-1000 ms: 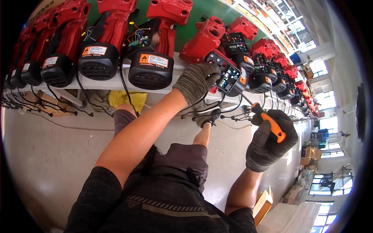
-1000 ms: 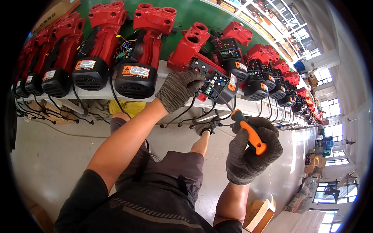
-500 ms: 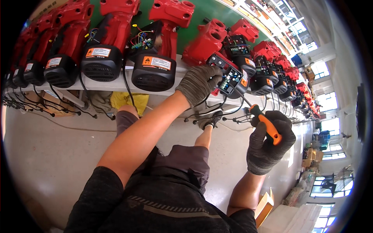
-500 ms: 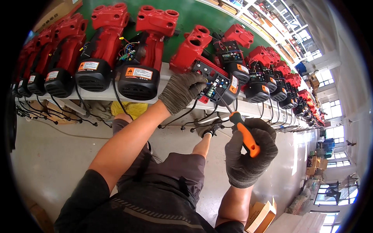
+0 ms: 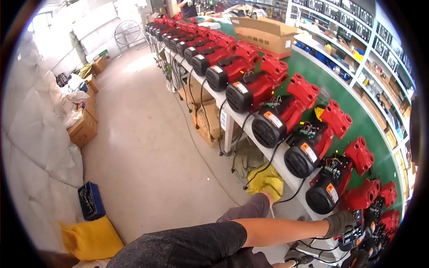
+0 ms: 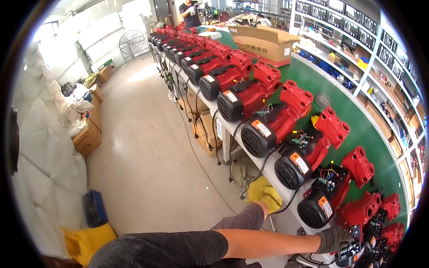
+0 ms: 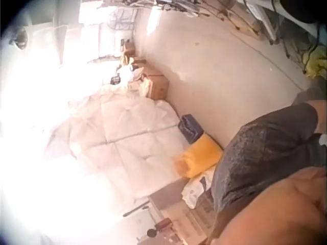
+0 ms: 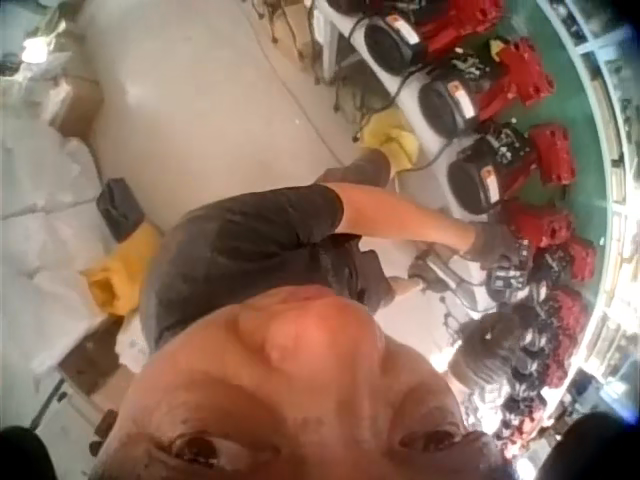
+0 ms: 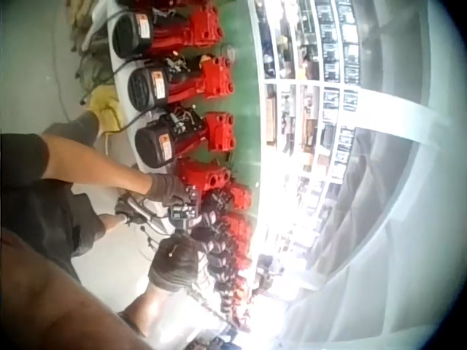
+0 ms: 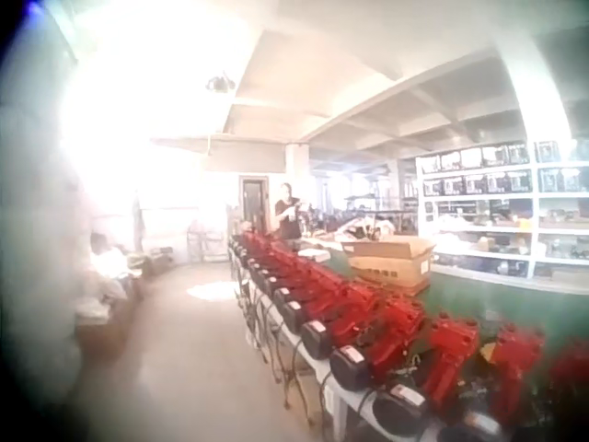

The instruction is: The person installs black electrical components and covers onto a series of red motor units, using a screwdriver to secure screws and connecting wires by hand.

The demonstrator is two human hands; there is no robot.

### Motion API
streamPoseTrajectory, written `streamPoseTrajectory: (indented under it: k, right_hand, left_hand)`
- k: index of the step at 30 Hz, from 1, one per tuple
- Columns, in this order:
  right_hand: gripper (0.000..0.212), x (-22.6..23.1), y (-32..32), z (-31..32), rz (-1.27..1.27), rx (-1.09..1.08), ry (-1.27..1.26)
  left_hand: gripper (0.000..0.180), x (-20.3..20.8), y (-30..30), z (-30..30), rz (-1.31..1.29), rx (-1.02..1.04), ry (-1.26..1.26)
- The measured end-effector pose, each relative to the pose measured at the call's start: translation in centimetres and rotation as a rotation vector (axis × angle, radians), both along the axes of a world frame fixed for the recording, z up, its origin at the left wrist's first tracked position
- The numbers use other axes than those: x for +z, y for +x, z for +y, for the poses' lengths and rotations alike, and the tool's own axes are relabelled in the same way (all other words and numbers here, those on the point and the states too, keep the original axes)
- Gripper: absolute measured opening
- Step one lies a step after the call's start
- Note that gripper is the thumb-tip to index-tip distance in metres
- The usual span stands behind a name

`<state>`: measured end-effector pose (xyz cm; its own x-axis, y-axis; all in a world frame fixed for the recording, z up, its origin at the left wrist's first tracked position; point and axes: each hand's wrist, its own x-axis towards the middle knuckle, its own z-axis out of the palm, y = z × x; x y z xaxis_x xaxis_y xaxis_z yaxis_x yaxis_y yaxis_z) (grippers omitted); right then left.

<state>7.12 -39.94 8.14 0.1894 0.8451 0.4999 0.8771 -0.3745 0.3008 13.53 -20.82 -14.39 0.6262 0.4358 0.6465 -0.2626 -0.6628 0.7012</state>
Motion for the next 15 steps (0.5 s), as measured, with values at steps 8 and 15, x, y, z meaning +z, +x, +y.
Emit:
streamPoseTrajectory:
  k: [8,15]
  right_hand:
    - [0.021,4.2,-2.6,2.1,-0.097,0.462,-0.076]
    - [0.016,3.6,-2.2,1.1,-0.051,0.312,-0.155]
  left_hand:
    - [0.02,1.6,-1.2,0.2,0.016,-0.002,-0.07]
    - [0.018,1.4,-1.4,-0.1,-0.058,0.052,-0.071]
